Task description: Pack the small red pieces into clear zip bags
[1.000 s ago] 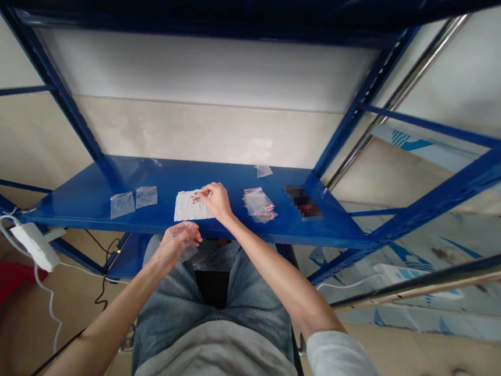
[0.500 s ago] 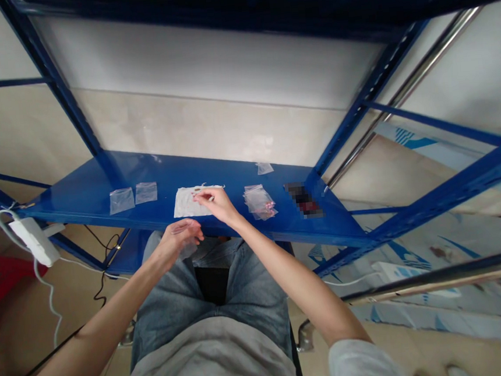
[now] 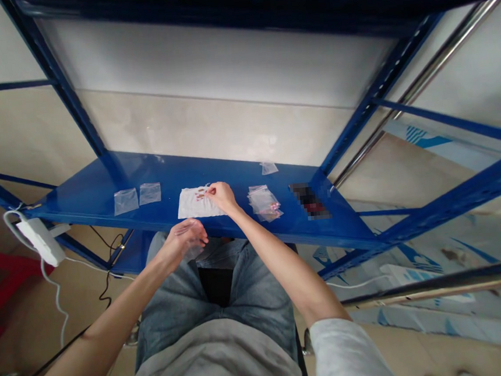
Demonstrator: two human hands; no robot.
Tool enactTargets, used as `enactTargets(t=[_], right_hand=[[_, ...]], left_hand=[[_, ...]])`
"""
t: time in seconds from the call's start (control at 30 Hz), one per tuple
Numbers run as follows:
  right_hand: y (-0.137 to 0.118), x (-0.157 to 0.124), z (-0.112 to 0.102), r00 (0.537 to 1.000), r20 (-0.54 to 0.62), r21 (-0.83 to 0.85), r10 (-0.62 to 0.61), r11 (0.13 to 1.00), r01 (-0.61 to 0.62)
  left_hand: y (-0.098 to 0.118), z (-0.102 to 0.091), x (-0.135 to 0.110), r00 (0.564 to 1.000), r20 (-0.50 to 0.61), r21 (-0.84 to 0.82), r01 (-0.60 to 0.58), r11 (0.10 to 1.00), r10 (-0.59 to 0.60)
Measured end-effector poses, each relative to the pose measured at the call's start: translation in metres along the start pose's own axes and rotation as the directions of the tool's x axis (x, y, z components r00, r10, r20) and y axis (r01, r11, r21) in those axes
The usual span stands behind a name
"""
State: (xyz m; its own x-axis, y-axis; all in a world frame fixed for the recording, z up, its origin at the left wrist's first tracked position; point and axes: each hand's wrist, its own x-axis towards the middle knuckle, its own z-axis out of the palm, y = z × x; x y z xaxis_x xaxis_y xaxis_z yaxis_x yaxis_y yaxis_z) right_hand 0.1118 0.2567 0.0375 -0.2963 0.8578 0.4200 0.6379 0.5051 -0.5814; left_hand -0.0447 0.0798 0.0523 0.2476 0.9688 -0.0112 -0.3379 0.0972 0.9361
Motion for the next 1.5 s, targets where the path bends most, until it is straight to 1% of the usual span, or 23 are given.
enactTargets(t=[0.1, 0.13, 0.2, 0.27, 0.3, 0.4, 0.5, 0.53, 0.57, 0.6, 0.63, 0.7, 0.8, 0.9, 1.0, 1.13, 1.23, 1.33, 1.5], right_hand=[[-0.010, 0.002, -0.006, 1.000, -0.018, -0.017, -0.022, 1.000, 0.022], [-0.016, 0.001, -0.011, 0.999, -0.032, 0.012, -0.040, 0.999, 0.040], [-0.033, -0.002, -0.023, 0.995, -0.038, 0.131, -0.091, 0.987, 0.095], [-0.053, -0.011, -0.038, 0.987, 0.016, 0.266, -0.157, 0.953, 0.147], [-0.064, -0.017, -0.046, 0.979, 0.065, 0.312, -0.195, 0.936, 0.166], [-0.092, -0.040, -0.063, 0.939, 0.187, 0.354, -0.288, 0.912, 0.209], [-0.103, -0.059, -0.067, 0.889, 0.284, 0.354, -0.358, 0.901, 0.250], [-0.102, -0.062, -0.066, 0.879, 0.306, 0.351, -0.365, 0.902, 0.253], [-0.099, -0.062, -0.064, 0.878, 0.315, 0.346, -0.360, 0.905, 0.247], [-0.093, -0.059, -0.062, 0.889, 0.306, 0.338, -0.340, 0.912, 0.232], [-0.085, -0.054, -0.059, 0.909, 0.279, 0.329, -0.310, 0.920, 0.213], [-0.063, -0.038, -0.053, 0.953, 0.189, 0.303, -0.235, 0.938, 0.171], [-0.026, -0.009, -0.043, 0.991, 0.065, 0.244, -0.120, 0.965, 0.101], [0.005, 0.013, -0.034, 1.000, 0.009, 0.177, -0.012, 0.984, 0.010], [0.022, 0.023, -0.027, 0.999, 0.033, 0.112, -0.001, 0.994, -0.003], [0.024, 0.027, -0.018, 0.996, 0.056, 0.056, -0.075, 0.996, 0.072], [0.017, 0.027, -0.013, 0.988, 0.054, 0.037, -0.148, 0.989, 0.146], [0.010, 0.025, -0.010, 0.976, 0.076, -0.018, -0.205, 0.978, 0.207], [0.005, 0.023, -0.007, 0.972, 0.112, -0.124, -0.205, 0.968, 0.218]], left_hand=[[0.000, 0.000, 0.000, 1.000, 0.004, 0.050, -0.020, 0.999, 0.019], [0.000, 0.000, 0.000, 1.000, 0.001, 0.066, -0.026, 0.997, 0.026], [-0.001, -0.001, 0.001, 1.000, -0.010, 0.097, -0.028, 0.995, 0.029], [-0.002, -0.003, 0.002, 0.999, -0.018, 0.117, -0.030, 0.993, 0.032], [-0.003, -0.003, 0.002, 0.999, -0.018, 0.121, -0.034, 0.992, 0.037], [-0.007, -0.005, 0.003, 0.998, 0.006, 0.129, -0.059, 0.990, 0.059], [-0.010, -0.004, 0.002, 0.998, 0.022, 0.140, -0.064, 0.988, 0.062], [-0.010, -0.004, 0.001, 0.998, 0.023, 0.138, -0.060, 0.989, 0.057], [-0.010, -0.004, 0.000, 0.998, 0.023, 0.133, -0.054, 0.990, 0.052], [-0.010, -0.003, -0.001, 0.999, 0.024, 0.124, -0.045, 0.991, 0.042], [-0.010, -0.003, -0.001, 0.999, 0.024, 0.113, -0.034, 0.993, 0.032], [-0.009, -0.002, -0.002, 1.000, 0.022, 0.094, -0.011, 0.996, 0.009], [-0.007, -0.001, -0.002, 1.000, 0.010, 0.079, 0.025, 0.997, -0.026], [-0.006, -0.001, 0.000, 0.999, -0.006, 0.056, 0.042, 0.998, -0.041], [-0.005, -0.002, 0.002, 0.998, -0.025, -0.007, 0.065, 0.998, -0.065], [-0.003, -0.004, 0.003, 0.995, -0.048, -0.111, 0.087, 0.990, -0.093], [-0.002, -0.005, 0.003, 0.994, -0.057, -0.149, 0.079, 0.986, -0.088], [-0.001, -0.005, 0.003, 0.993, -0.050, -0.160, 0.094, 0.983, -0.103], [-0.001, -0.005, 0.002, 0.991, -0.047, -0.162, 0.115, 0.980, -0.124]])
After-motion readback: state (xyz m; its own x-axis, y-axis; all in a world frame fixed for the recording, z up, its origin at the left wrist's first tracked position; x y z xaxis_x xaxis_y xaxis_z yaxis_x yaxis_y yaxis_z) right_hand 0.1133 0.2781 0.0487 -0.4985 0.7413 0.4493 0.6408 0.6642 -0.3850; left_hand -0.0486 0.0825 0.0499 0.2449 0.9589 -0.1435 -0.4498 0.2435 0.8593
